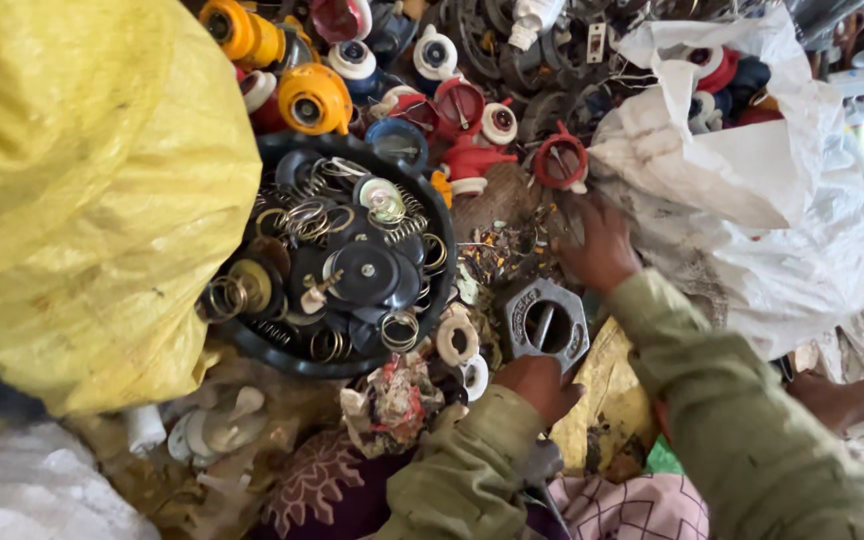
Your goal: The person sits on the floor and uses a hammer and pliers to disassemble small red and white plastic components. They strike the parts to separate them and place the pieces into a yellow bag.
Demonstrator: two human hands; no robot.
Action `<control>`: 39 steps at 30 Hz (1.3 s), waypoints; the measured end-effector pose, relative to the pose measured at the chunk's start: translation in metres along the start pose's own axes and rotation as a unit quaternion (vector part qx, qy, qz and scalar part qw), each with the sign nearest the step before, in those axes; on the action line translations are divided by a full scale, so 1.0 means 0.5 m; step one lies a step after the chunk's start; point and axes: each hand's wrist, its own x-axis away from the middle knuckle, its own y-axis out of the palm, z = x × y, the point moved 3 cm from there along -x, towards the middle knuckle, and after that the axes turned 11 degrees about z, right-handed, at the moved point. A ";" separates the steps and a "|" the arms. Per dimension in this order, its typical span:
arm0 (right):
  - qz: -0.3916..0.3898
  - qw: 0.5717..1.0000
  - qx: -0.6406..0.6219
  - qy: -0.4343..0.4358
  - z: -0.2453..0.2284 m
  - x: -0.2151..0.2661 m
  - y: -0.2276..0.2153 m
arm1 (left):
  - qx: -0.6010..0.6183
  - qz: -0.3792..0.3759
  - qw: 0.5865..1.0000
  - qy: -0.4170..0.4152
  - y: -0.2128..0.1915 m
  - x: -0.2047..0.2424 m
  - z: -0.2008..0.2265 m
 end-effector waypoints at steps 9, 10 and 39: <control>0.166 0.983 0.078 -0.011 0.183 -0.240 -0.153 | 0.019 0.014 1.000 -0.001 0.013 0.001 -0.016; 0.142 0.986 0.064 0.064 0.204 -0.239 -0.157 | 0.018 0.014 1.000 0.002 0.015 0.004 -0.014; -0.144 0.952 0.255 0.089 0.463 -0.133 -0.021 | 0.023 -0.036 0.998 -0.035 0.018 0.007 -0.015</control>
